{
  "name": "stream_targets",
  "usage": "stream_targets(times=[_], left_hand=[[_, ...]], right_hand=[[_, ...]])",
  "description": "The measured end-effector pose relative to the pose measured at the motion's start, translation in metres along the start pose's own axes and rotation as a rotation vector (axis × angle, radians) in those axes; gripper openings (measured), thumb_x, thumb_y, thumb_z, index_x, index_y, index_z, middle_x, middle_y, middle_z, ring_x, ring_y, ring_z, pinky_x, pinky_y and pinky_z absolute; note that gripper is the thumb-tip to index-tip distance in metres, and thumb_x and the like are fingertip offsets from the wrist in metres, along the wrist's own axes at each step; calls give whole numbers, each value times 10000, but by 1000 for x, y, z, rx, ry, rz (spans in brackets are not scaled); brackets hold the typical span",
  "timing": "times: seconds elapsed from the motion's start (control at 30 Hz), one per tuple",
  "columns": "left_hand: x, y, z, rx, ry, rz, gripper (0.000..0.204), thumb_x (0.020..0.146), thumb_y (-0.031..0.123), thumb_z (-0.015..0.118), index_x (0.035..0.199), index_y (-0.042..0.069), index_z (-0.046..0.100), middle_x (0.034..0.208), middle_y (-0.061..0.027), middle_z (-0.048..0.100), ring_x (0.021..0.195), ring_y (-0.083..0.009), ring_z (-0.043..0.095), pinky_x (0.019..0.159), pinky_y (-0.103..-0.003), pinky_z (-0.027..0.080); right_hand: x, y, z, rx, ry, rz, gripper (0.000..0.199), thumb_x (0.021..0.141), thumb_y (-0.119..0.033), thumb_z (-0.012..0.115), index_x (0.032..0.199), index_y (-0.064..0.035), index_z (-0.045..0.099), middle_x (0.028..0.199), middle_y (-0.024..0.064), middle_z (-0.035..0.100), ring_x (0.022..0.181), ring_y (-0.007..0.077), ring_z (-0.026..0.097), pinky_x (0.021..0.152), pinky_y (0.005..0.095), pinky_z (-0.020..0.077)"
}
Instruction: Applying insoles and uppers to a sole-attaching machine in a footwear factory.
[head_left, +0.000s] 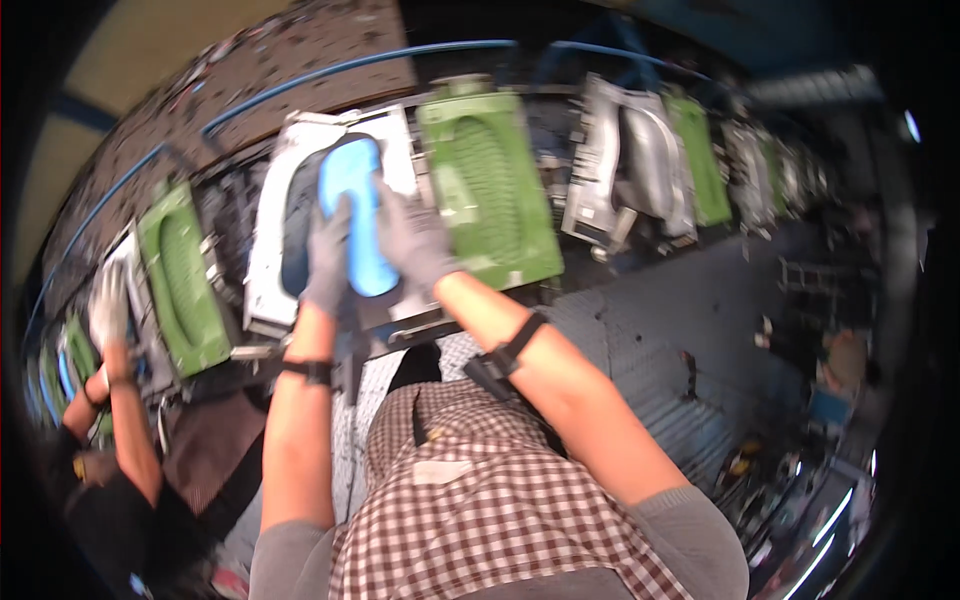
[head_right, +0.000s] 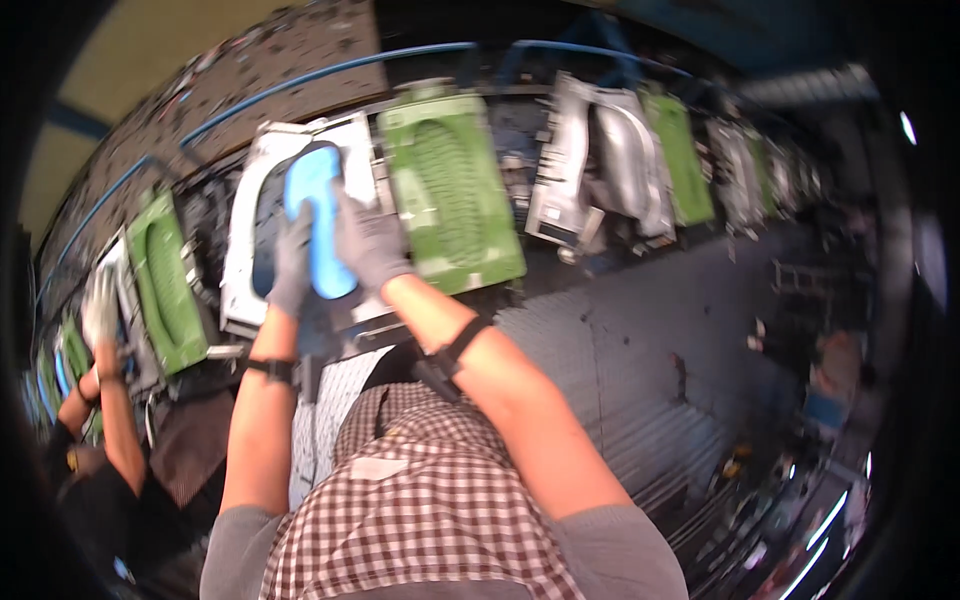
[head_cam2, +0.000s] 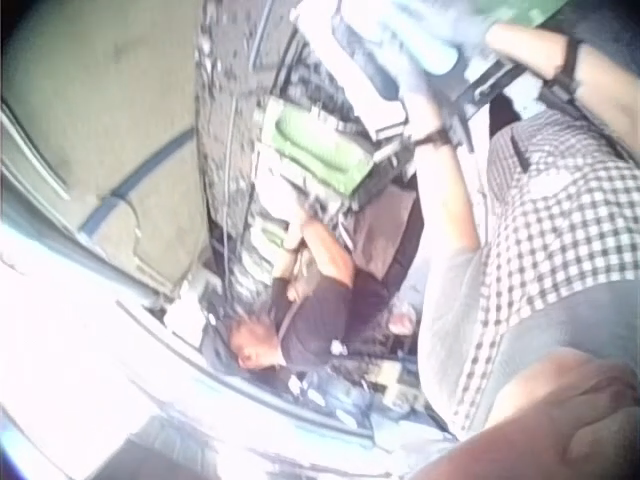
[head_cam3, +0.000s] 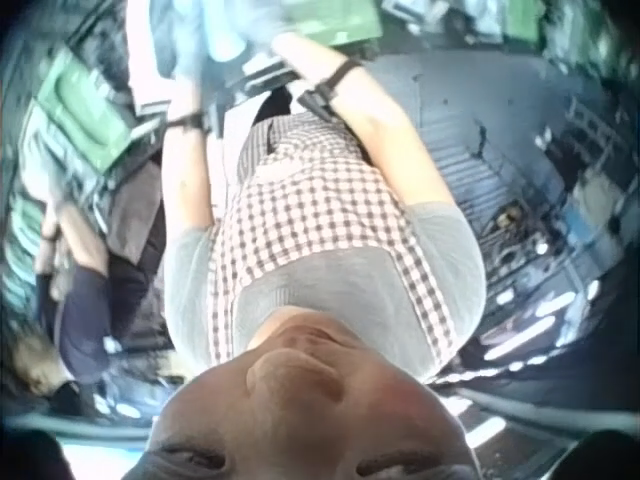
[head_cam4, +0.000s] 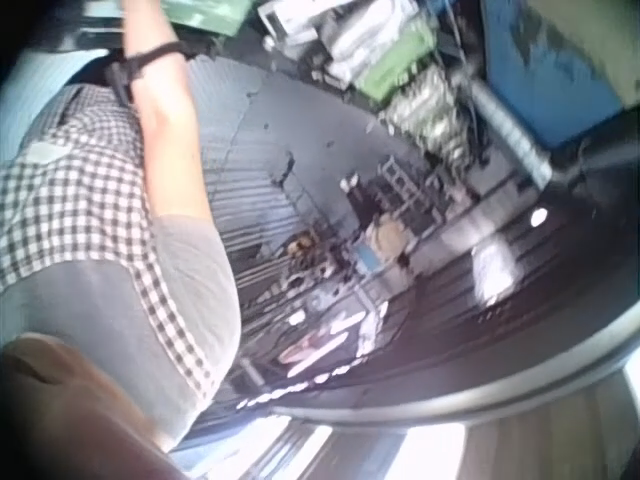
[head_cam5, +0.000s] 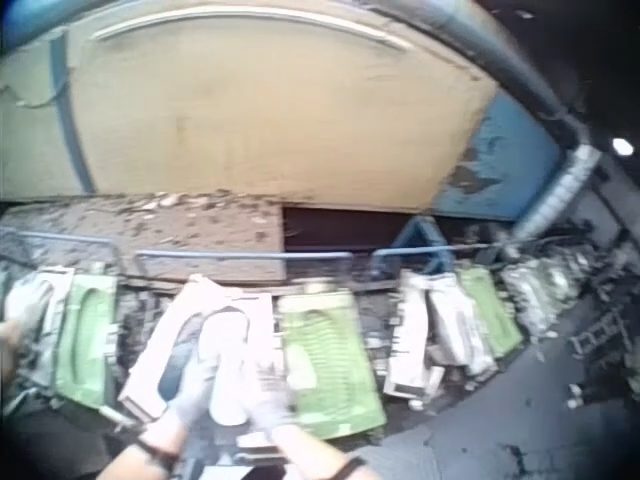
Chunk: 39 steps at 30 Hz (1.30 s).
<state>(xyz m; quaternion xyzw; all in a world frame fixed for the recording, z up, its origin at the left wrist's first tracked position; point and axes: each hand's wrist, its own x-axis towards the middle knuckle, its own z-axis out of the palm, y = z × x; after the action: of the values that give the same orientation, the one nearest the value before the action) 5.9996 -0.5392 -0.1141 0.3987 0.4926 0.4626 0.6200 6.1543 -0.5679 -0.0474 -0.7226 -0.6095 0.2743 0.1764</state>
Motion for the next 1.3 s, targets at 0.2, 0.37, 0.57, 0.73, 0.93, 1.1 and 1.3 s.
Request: stream_targets(times=[0.2, 0.37, 0.57, 0.73, 0.93, 1.1, 1.3], left_hand=[[-80, -17, -15, 209, -170, -113, 528, 1065, 338, 592, 1421, -36, 481, 1261, -85, 596, 1128, -175, 554, 1005, -327, 446], [-172, 12, 26, 816, 164, 193, 507, 1063, 303, 589, 1429, -42, 519, 1368, -215, 591, 1217, -280, 575, 1071, -402, 444], [-220, 9, 156, 583, -267, 562, 440, 1132, 200, 380, 1458, -79, 474, 1449, -212, 551, 1259, -297, 603, 1074, -403, 505], [-295, -22, 310, 471, -923, 163, 451, 1137, 242, 372, 1481, -28, 484, 1444, -166, 549, 1236, -258, 585, 1095, -371, 459], [-454, -58, 437, 833, -1616, -171, 404, 1043, 172, 500, 1416, 29, 552, 1025, -2, 597, 824, -97, 490, 724, -250, 442], [-588, -133, 464, 1098, -2293, -58, 430, 1051, 154, 552, 1440, -28, 512, 948, 1, 556, 826, -84, 489, 720, -242, 445], [-782, -184, 417, 981, -2685, -3, 458, 1047, 179, 572, 1451, -25, 504, 991, -11, 578, 842, -88, 505, 754, -235, 452]], right_hand=[[-89, 61, -55, 301, -18, -94, 457, 1007, -289, 534, 1451, -182, 527, 1253, 190, 677, 1104, 388, 667, 935, 464, 540], [-207, 190, -103, 464, 432, 170, 418, 1011, -232, 544, 1414, -125, 566, 1303, 203, 653, 1184, 364, 643, 998, 409, 518], [-439, 339, -64, 849, 839, 921, 424, 987, -265, 535, 1384, -127, 587, 1069, 184, 715, 899, 359, 687, 821, 426, 547], [-701, 377, 75, 1838, 1735, 1463, 184, 980, -169, 558, 1158, -162, 603, 834, 93, 655, 620, 285, 639, 504, 423, 460], [-867, 254, 113, 1328, 2343, 1796, 467, 958, -203, 576, 1393, -33, 553, 897, 151, 704, 640, 241, 676, 559, 365, 539], [-896, 125, 196, 1027, 2320, 2064, 484, 969, -282, 593, 1376, -20, 597, 907, 132, 727, 746, 195, 693, 693, 360, 567], [-835, -17, 373, 1472, 2998, 1463, 290, 1005, -199, 539, 1272, -109, 606, 898, 27, 674, 824, 203, 652, 676, 366, 541]])
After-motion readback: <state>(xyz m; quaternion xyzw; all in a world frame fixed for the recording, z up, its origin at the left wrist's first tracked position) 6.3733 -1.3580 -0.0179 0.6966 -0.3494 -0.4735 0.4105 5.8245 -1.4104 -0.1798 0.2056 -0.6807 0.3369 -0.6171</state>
